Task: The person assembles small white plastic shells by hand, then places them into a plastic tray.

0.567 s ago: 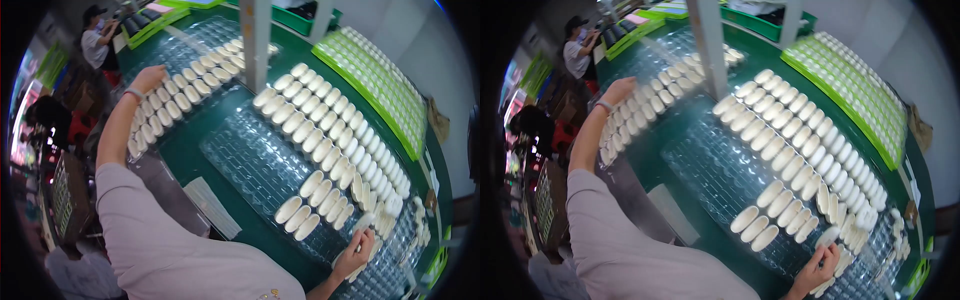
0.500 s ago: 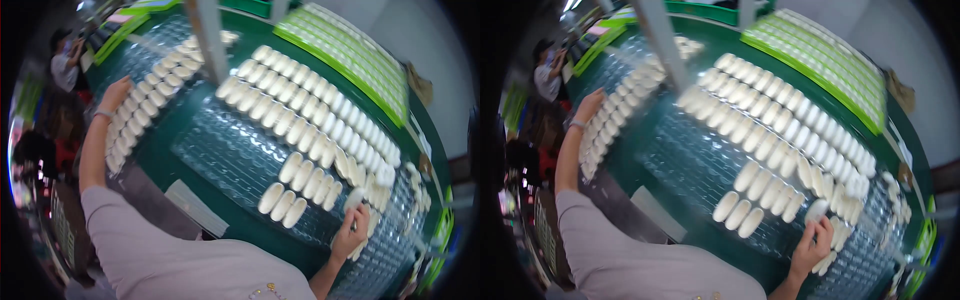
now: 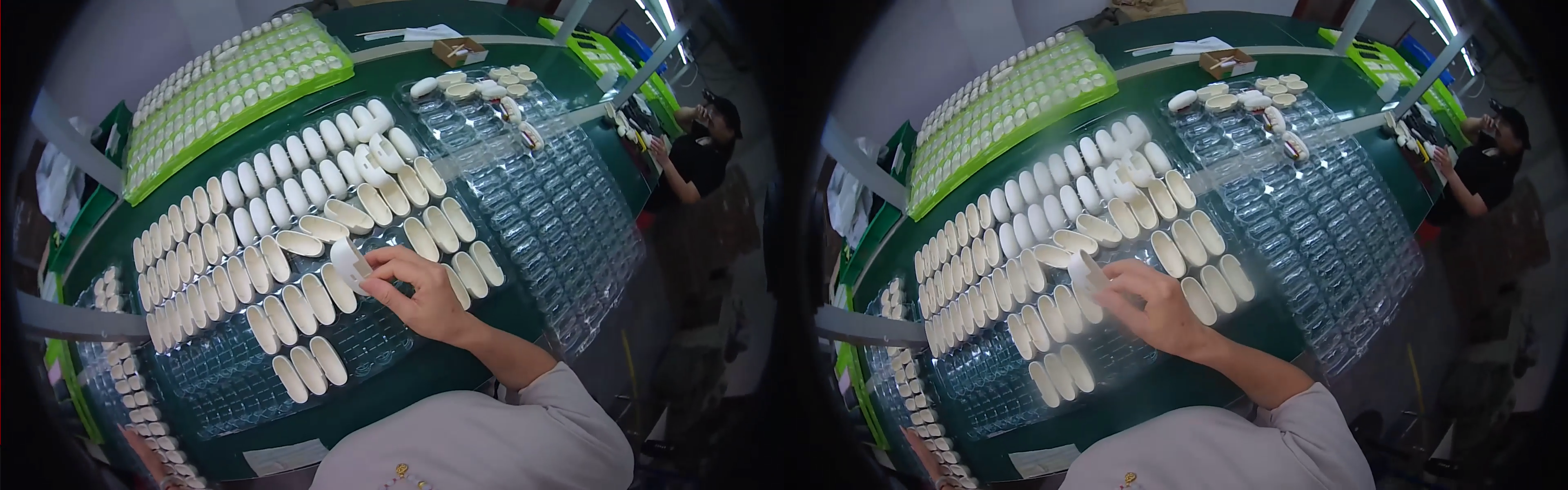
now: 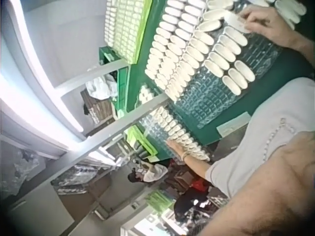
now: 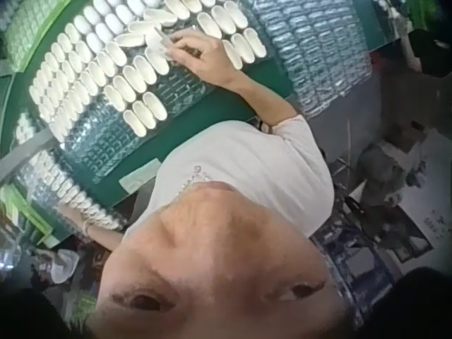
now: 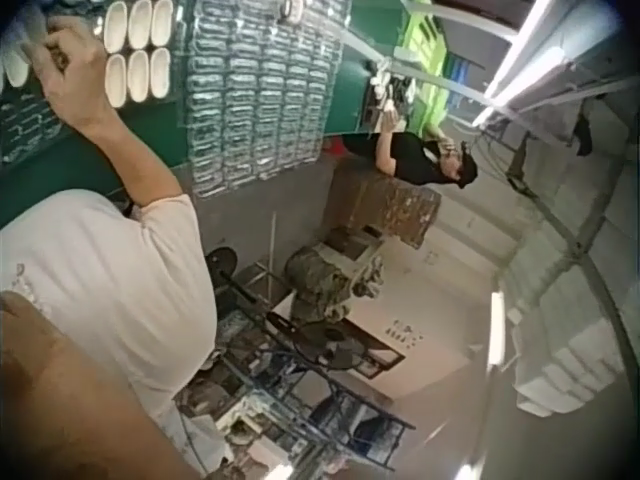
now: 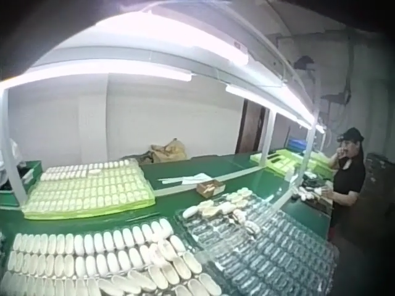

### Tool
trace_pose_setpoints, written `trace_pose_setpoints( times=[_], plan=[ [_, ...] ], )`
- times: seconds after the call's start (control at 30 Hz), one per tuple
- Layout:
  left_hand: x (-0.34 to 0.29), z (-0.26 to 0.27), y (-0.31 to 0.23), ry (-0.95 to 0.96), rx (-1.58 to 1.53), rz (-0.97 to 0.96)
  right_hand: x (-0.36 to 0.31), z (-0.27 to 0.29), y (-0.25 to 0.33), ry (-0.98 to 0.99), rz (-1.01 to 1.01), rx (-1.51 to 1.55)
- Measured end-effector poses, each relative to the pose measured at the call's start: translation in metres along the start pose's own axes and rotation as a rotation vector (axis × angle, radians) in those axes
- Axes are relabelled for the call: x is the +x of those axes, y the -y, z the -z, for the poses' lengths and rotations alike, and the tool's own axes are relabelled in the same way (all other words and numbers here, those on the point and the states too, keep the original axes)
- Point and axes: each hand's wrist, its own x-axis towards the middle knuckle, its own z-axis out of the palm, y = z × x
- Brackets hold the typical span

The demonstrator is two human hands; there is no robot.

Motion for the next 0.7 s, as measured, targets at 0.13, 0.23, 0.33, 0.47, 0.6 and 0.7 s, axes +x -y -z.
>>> trace_pose_setpoints(
  times=[0.13,0.23,0.33,0.47,0.6,0.7],
  plan=[
    [-0.107,-0.014,0.064,-0.012,-0.746,0.366,0.003,0.014,-0.01,0.129,-0.319,0.513],
    [-0.228,-0.057,0.161,0.092,-1.206,0.637,0.011,0.012,-0.001,0.172,-0.549,0.856],
    [-0.17,0.053,0.154,0.168,-1.709,0.778,0.011,0.004,0.005,0.224,-0.537,0.85],
    [-0.075,0.168,0.099,0.192,-2.257,-0.083,0.006,0.006,0.007,0.315,-0.524,0.791],
    [-0.036,0.218,0.048,0.542,-2.79,-0.285,0.001,-0.001,0.007,0.433,-0.547,0.82],
    [-0.027,0.238,0.027,0.75,-3.024,-0.337,-0.004,0.001,0.006,0.49,-0.516,0.771]
  ],
)
